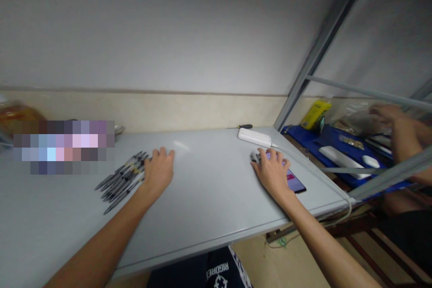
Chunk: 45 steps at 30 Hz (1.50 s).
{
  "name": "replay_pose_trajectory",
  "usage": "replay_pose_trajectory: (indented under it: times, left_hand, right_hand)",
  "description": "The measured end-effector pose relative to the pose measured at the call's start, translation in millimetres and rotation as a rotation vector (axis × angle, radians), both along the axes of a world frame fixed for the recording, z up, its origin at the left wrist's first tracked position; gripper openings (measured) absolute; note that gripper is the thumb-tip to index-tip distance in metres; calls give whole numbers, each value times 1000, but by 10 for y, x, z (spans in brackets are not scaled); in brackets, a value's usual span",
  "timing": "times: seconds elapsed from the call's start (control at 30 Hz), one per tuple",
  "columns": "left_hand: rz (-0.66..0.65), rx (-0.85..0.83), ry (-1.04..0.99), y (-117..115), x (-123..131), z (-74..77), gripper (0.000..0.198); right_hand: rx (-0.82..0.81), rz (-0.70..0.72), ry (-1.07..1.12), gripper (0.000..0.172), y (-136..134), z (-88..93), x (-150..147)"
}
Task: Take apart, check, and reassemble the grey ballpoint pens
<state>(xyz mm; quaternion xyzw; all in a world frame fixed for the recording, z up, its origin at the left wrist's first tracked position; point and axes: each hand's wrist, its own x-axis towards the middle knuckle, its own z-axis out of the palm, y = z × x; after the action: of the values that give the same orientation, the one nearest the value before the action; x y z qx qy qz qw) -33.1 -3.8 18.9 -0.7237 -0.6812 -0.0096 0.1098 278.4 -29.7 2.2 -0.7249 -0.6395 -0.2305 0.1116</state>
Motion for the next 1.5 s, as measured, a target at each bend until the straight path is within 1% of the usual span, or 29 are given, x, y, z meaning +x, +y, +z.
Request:
replay_pose_trajectory:
  times: [0.1,0.27,0.37,0.53,0.6,0.7,0.83,1.03,1.1,1.17,1.23,1.33,1.4,1.43,1.5]
  left_hand:
    - [-17,21,17,21,-17,-22,41]
    - [-19,28,-17,44,-26,-42,39]
    - [-22,17,-35,35,-26,-2,35]
    - [-13,9,-54,4,-37,112,32]
    - [3,14,-69,4,-35,126,30]
    - [32,33,-76,27,-20,84,36]
    - [35,32,-96,69,1,-30,40]
    - [-39,97,-263,154,-1,-164,37]
    - [-75,125,-362,185,14,-185,35]
    - [-113,152,-527,192,65,-184,32]
    - [-149,148,-779,161,160,-163,29]
    - [-178,61,-1218,72,343,-124,24]
    - [-219,9,-1442,30,433,-112,24]
    - [-232,10,-1565,25,454,-109,23]
    - [-208,85,-1791,52,436,-105,21]
  right_hand:
    - [2,2,-3,42,7,-7,45]
    - [-14,41,-10,37,10,-8,74]
    - [-10,50,-10,35,12,-2,93]
    - [-6,40,-1,34,24,10,139]
    - [-1,44,10,34,24,12,128]
    - [8,84,39,33,11,13,44]
    - [-8,171,95,34,-34,25,-159]
    - [-42,321,176,32,-112,43,-450]
    - [-48,361,203,32,-130,38,-522]
    - [-59,397,238,31,-149,29,-592]
    - [-84,445,286,30,-172,21,-671]
    - [-133,548,376,29,-211,12,-824]
    - [-174,634,425,29,-231,9,-951]
    - [-191,675,442,30,-234,8,-1021]
    - [-232,750,448,31,-227,5,-1163]
